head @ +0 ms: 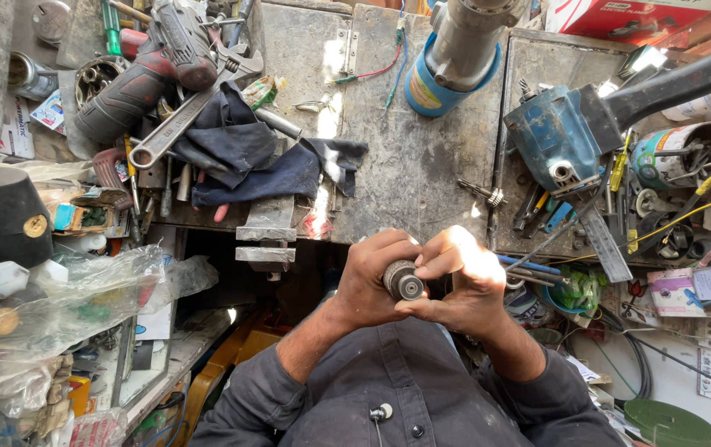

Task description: The person repairs a power tool at a cluttered workbench. They pick up the tool housing, remove and handle internal components including a fan impeller and armature, use a cloth to grip parts, manipulate a bearing and small metal parts by hand, and reassemble the components back into the housing on the bench.

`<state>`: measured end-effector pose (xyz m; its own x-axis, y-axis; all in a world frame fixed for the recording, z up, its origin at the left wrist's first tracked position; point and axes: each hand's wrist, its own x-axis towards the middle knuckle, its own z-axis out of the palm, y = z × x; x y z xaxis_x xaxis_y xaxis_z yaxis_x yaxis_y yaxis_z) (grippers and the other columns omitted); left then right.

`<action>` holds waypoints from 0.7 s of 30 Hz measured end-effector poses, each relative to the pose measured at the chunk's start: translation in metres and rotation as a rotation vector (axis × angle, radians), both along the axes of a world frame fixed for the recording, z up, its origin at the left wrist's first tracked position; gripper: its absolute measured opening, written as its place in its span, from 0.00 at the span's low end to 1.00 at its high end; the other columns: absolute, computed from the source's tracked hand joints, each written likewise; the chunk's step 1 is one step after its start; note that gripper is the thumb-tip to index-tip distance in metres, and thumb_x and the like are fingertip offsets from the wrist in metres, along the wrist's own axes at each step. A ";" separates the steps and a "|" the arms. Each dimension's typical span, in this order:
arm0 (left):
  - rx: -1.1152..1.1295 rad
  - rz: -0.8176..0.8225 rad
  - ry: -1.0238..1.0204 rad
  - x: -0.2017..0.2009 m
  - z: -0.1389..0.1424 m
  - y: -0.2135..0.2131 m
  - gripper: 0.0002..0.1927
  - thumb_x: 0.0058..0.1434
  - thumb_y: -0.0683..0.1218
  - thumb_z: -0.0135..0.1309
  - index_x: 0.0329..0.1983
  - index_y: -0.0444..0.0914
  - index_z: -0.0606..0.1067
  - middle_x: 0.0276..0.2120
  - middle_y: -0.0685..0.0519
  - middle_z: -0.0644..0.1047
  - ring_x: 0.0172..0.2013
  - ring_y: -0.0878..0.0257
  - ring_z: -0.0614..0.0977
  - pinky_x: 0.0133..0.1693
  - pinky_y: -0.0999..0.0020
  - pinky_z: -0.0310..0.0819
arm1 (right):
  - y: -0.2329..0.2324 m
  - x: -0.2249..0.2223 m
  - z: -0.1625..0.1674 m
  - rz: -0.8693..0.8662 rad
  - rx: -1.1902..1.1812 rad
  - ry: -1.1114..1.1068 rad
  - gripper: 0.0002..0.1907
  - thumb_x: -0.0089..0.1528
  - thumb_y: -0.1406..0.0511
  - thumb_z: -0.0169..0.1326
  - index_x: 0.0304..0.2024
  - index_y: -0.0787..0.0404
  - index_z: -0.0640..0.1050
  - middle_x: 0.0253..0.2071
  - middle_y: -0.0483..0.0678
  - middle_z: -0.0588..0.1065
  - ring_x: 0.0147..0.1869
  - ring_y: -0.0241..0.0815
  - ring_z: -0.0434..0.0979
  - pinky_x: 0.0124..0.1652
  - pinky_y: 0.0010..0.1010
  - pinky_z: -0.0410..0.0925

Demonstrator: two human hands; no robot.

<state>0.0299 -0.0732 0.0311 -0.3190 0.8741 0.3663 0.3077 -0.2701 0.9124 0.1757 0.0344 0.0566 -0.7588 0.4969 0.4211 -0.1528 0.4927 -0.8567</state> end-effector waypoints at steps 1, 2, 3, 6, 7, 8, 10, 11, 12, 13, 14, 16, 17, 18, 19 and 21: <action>-0.009 0.004 -0.015 0.000 0.000 0.000 0.20 0.49 0.46 0.69 0.41 0.35 0.76 0.36 0.50 0.77 0.35 0.56 0.82 0.37 0.64 0.77 | -0.002 -0.001 -0.001 0.016 -0.038 0.024 0.23 0.48 0.61 0.78 0.36 0.57 0.77 0.41 0.48 0.76 0.44 0.38 0.79 0.44 0.28 0.74; -0.018 0.008 -0.031 0.000 -0.001 -0.001 0.19 0.49 0.46 0.68 0.42 0.35 0.76 0.36 0.50 0.77 0.36 0.56 0.82 0.37 0.64 0.77 | -0.003 -0.001 0.000 0.034 -0.077 0.049 0.22 0.49 0.62 0.78 0.36 0.56 0.76 0.43 0.49 0.75 0.47 0.39 0.79 0.47 0.28 0.74; -0.027 0.013 -0.046 0.000 -0.001 -0.001 0.19 0.49 0.45 0.68 0.42 0.35 0.77 0.36 0.50 0.78 0.36 0.57 0.82 0.37 0.64 0.78 | -0.004 -0.002 0.000 0.045 -0.158 0.052 0.24 0.50 0.61 0.78 0.39 0.57 0.76 0.44 0.50 0.75 0.46 0.38 0.78 0.47 0.28 0.74; -0.026 -0.016 -0.058 -0.001 -0.003 -0.002 0.19 0.50 0.44 0.69 0.43 0.35 0.77 0.36 0.50 0.78 0.36 0.57 0.83 0.38 0.64 0.78 | -0.005 -0.003 0.005 0.066 -0.218 0.009 0.27 0.53 0.59 0.75 0.47 0.63 0.76 0.45 0.51 0.74 0.45 0.38 0.76 0.45 0.27 0.72; 0.002 -0.002 -0.064 0.000 -0.004 -0.002 0.21 0.48 0.43 0.69 0.44 0.35 0.76 0.36 0.49 0.78 0.36 0.56 0.83 0.38 0.64 0.78 | -0.002 -0.002 0.008 0.069 -0.120 -0.044 0.27 0.53 0.59 0.73 0.49 0.64 0.76 0.44 0.51 0.75 0.45 0.38 0.76 0.44 0.27 0.71; 0.029 0.012 -0.071 0.000 -0.005 -0.001 0.22 0.47 0.43 0.68 0.44 0.34 0.75 0.37 0.48 0.78 0.37 0.55 0.82 0.38 0.64 0.78 | 0.001 0.000 0.011 0.071 -0.023 -0.098 0.28 0.53 0.60 0.71 0.50 0.66 0.77 0.43 0.51 0.75 0.44 0.39 0.76 0.43 0.27 0.70; 0.048 0.028 -0.063 0.001 -0.005 -0.001 0.23 0.45 0.41 0.68 0.44 0.33 0.74 0.38 0.47 0.78 0.37 0.54 0.82 0.38 0.64 0.78 | 0.003 -0.001 0.015 0.097 0.038 -0.091 0.24 0.54 0.62 0.68 0.50 0.64 0.79 0.44 0.51 0.75 0.46 0.41 0.76 0.46 0.29 0.71; 0.037 0.031 -0.050 0.001 -0.005 -0.001 0.22 0.45 0.41 0.68 0.43 0.34 0.74 0.37 0.47 0.78 0.36 0.55 0.82 0.38 0.64 0.78 | 0.003 -0.001 0.016 0.111 0.069 -0.088 0.21 0.55 0.63 0.66 0.49 0.64 0.79 0.44 0.52 0.75 0.47 0.43 0.76 0.47 0.30 0.71; 0.025 0.036 -0.038 0.002 -0.005 -0.001 0.21 0.45 0.40 0.68 0.42 0.34 0.74 0.37 0.47 0.78 0.36 0.55 0.82 0.37 0.64 0.77 | 0.002 -0.002 0.017 0.103 0.062 -0.080 0.21 0.55 0.63 0.66 0.49 0.63 0.79 0.43 0.52 0.75 0.47 0.43 0.77 0.47 0.30 0.71; 0.023 0.034 -0.038 0.002 -0.004 -0.001 0.21 0.45 0.40 0.67 0.42 0.34 0.74 0.37 0.48 0.78 0.36 0.55 0.82 0.37 0.64 0.77 | 0.002 -0.002 0.018 0.096 0.056 -0.072 0.20 0.55 0.64 0.67 0.48 0.63 0.80 0.43 0.51 0.75 0.47 0.43 0.77 0.47 0.30 0.71; 0.022 0.032 -0.038 0.002 -0.004 -0.001 0.21 0.45 0.40 0.67 0.42 0.34 0.74 0.36 0.48 0.78 0.36 0.55 0.82 0.37 0.64 0.77 | 0.001 -0.003 0.018 0.089 0.050 -0.063 0.19 0.55 0.64 0.67 0.47 0.62 0.80 0.42 0.51 0.75 0.47 0.43 0.77 0.47 0.31 0.71; 0.012 0.030 -0.033 0.002 -0.002 -0.002 0.20 0.44 0.40 0.67 0.41 0.34 0.75 0.36 0.48 0.77 0.35 0.55 0.81 0.36 0.64 0.77 | -0.001 -0.003 0.017 0.084 0.019 -0.051 0.19 0.55 0.64 0.68 0.46 0.62 0.79 0.42 0.51 0.76 0.46 0.42 0.76 0.46 0.30 0.71; 0.005 0.031 -0.028 0.003 0.000 -0.002 0.20 0.44 0.40 0.67 0.41 0.34 0.75 0.35 0.48 0.77 0.35 0.55 0.81 0.36 0.64 0.76 | -0.002 -0.003 0.016 0.081 0.004 -0.046 0.19 0.55 0.64 0.68 0.46 0.62 0.79 0.42 0.51 0.76 0.46 0.42 0.76 0.46 0.30 0.71; -0.003 0.031 -0.023 0.003 0.001 -0.002 0.20 0.44 0.40 0.67 0.41 0.34 0.75 0.35 0.49 0.77 0.34 0.55 0.81 0.36 0.64 0.76 | -0.002 -0.003 0.016 0.077 0.002 -0.041 0.19 0.55 0.64 0.69 0.46 0.62 0.79 0.42 0.51 0.76 0.46 0.41 0.76 0.45 0.29 0.71; -0.005 0.030 -0.023 0.003 0.001 -0.002 0.20 0.44 0.40 0.67 0.41 0.34 0.75 0.35 0.49 0.77 0.34 0.55 0.81 0.36 0.64 0.76 | -0.002 -0.002 0.015 0.075 0.000 -0.036 0.19 0.54 0.63 0.69 0.45 0.62 0.79 0.42 0.51 0.76 0.45 0.41 0.76 0.45 0.29 0.71; -0.011 0.028 -0.022 0.003 0.003 -0.002 0.19 0.45 0.40 0.66 0.41 0.35 0.76 0.35 0.49 0.77 0.34 0.56 0.81 0.35 0.64 0.76 | -0.002 -0.001 0.014 0.069 -0.002 -0.031 0.19 0.54 0.63 0.69 0.45 0.62 0.79 0.42 0.50 0.76 0.45 0.40 0.76 0.45 0.29 0.71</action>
